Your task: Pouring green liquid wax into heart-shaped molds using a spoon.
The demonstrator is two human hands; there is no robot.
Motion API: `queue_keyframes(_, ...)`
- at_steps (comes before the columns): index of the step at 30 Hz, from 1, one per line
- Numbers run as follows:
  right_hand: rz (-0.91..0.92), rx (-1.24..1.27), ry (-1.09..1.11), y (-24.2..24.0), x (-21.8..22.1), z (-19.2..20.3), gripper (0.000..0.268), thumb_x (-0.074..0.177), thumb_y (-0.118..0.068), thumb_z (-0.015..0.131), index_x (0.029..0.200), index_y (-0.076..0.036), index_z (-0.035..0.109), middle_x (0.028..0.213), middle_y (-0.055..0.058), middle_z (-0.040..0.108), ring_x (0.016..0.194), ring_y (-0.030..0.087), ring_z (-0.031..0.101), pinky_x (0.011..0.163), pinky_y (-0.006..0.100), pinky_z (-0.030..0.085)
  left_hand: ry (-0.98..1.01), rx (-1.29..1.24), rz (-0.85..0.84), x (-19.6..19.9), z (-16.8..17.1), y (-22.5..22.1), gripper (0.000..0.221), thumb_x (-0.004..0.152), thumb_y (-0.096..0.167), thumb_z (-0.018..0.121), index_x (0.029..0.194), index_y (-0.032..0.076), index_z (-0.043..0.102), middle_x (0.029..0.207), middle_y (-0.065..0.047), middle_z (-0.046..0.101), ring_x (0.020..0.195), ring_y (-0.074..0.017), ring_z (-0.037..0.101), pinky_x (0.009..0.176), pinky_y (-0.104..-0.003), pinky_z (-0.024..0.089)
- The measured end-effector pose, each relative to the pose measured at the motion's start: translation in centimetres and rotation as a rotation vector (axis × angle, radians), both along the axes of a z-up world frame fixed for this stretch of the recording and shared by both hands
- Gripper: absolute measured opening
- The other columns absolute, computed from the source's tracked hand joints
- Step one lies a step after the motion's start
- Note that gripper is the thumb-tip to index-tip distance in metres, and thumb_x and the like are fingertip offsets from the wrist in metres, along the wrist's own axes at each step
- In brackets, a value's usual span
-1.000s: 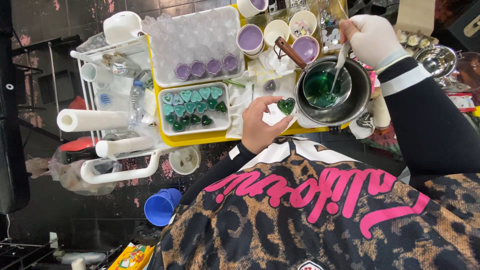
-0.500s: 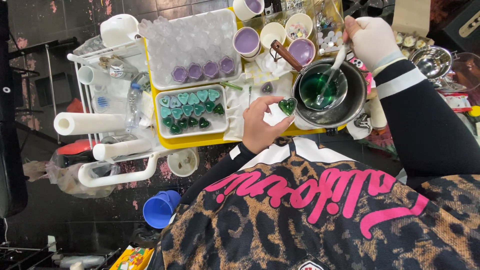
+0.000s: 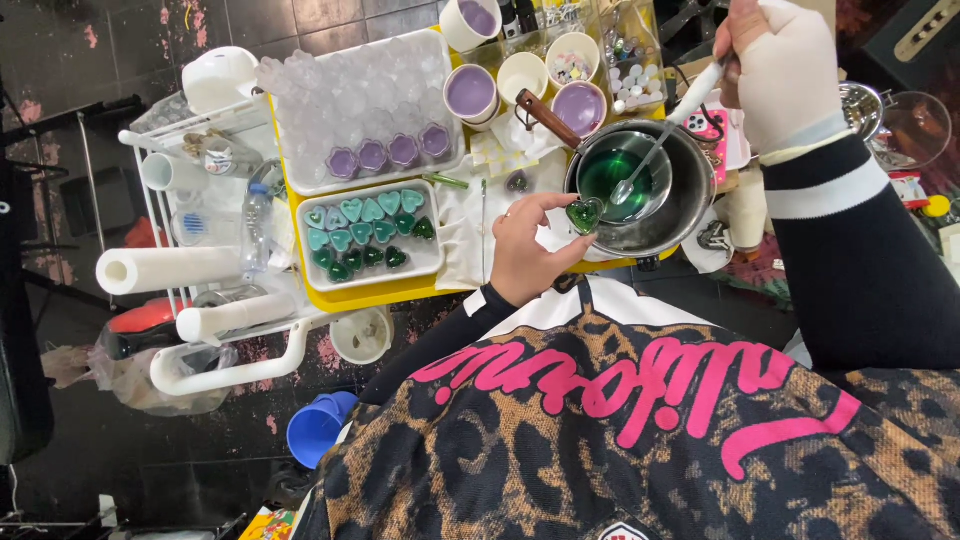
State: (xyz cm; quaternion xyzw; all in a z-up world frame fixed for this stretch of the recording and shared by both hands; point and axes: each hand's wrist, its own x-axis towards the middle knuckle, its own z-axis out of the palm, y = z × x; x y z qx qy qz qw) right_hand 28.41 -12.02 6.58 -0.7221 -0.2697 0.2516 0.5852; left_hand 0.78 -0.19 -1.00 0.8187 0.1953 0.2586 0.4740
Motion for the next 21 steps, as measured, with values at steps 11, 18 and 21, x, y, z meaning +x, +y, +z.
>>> queue_keyframes(11, 0.042, 0.079, -0.103, -0.5, -2.9, 1.6, 0.050, 0.124, -0.039, 0.050, 0.089, -0.005, 0.058, 0.068, -0.003, 0.047, 0.060, 0.004, 0.043, 0.057, 0.022, 0.033, -0.009, 0.027, -0.037, 0.9, 0.4, -0.7, 0.048, 0.074, 0.028, 0.088, 0.117, 0.015, 0.069, 0.104, 0.003, 0.069, 0.088, -0.0151, 0.062, 0.081, -0.033, 0.041)
queue_keyframes(18, 0.064, 0.102, -0.322, -1.0, -4.7, 2.5, 0.052, 0.127, -0.037, 0.049, 0.092, 0.000, 0.059, 0.075, -0.002, 0.052, 0.068, 0.006, 0.045, 0.062, 0.022, 0.035, -0.012, 0.022, -0.034, 0.9, 0.5, -0.9, 0.048, 0.075, 0.027, 0.088, 0.117, 0.015, 0.068, 0.105, 0.003, 0.069, 0.090, -0.0147, 0.062, 0.082, -0.033, 0.041)
queue_keyframes(21, 0.108, 0.105, -0.503, -2.1, -5.4, 3.1, 0.050, 0.126, -0.034, 0.048, 0.092, 0.001, 0.060, 0.079, -0.001, 0.056, 0.071, 0.006, 0.051, 0.066, 0.022, 0.040, -0.001, 0.019, -0.025, 1.0, 0.7, -0.9, 0.048, 0.074, 0.027, 0.088, 0.116, 0.015, 0.068, 0.104, 0.003, 0.069, 0.088, -0.0148, 0.062, 0.081, -0.033, 0.041)
